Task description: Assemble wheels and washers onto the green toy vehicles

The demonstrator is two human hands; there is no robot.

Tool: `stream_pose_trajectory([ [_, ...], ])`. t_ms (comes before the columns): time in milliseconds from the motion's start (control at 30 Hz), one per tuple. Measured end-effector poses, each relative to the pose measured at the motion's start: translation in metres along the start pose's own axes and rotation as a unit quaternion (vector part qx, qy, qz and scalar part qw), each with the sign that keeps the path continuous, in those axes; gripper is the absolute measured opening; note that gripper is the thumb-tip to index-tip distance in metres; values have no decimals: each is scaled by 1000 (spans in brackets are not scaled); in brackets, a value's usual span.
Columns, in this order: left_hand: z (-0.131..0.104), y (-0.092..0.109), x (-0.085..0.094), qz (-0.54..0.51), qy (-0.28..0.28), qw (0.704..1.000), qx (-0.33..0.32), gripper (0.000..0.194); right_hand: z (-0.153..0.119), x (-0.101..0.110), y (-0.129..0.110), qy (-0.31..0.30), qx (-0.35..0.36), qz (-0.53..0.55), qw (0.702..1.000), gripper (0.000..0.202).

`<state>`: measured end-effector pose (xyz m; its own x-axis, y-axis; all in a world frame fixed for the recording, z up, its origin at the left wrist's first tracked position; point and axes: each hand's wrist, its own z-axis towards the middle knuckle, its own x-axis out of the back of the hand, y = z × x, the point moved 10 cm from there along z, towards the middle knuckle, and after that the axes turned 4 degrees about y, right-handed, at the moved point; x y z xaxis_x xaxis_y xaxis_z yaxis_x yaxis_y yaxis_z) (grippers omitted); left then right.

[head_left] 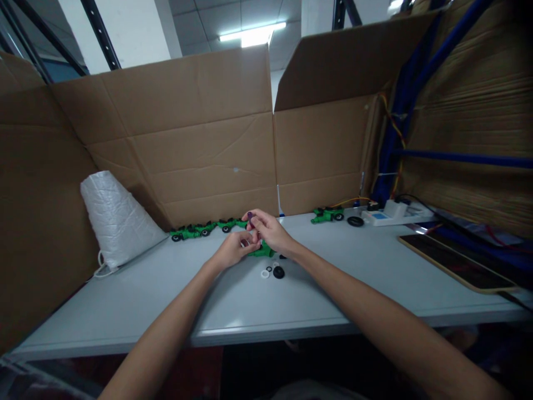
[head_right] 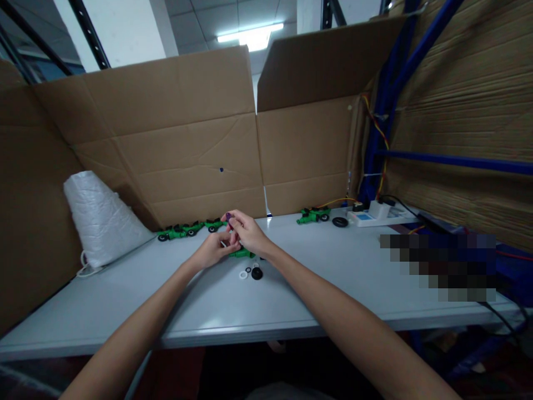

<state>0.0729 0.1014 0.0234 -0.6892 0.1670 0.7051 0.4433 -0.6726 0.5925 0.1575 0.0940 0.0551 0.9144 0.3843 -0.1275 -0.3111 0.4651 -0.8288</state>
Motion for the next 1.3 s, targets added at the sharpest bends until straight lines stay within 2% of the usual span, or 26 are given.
stream_pose_trajectory([
  [100, 0, 1, -2, 2, -3, 1000, -9, 40, 0, 0, 1, 5, 0, -9, 1000, 41],
  [233, 0, -3, -2, 14, 8, 1000, 0, 39, 0, 7, 2, 49, 3, -14, 999, 41],
  [467, 0, 0, -3, 10, 9, 1000, 1, 41, 1, 8, 2, 63, 8, -36, 997, 43],
  [733, 1, -11, -10, -28, -3, 1000, 4, 42, 1, -2, 2, -5, 10, -46, 999, 39],
  [933, 2, -10, -12, -56, -2, 998, 19, 42, 3, 9, 3, 55, 7, -77, 996, 35],
  [1100, 2, -11, -11, -54, 13, 998, 15, 41, -2, 8, 0, 94, 19, -104, 990, 32],
  [1300, 4, -9, -12, -53, -4, 999, 5, 35, -3, 3, -2, 77, 27, -125, 989, 28],
])
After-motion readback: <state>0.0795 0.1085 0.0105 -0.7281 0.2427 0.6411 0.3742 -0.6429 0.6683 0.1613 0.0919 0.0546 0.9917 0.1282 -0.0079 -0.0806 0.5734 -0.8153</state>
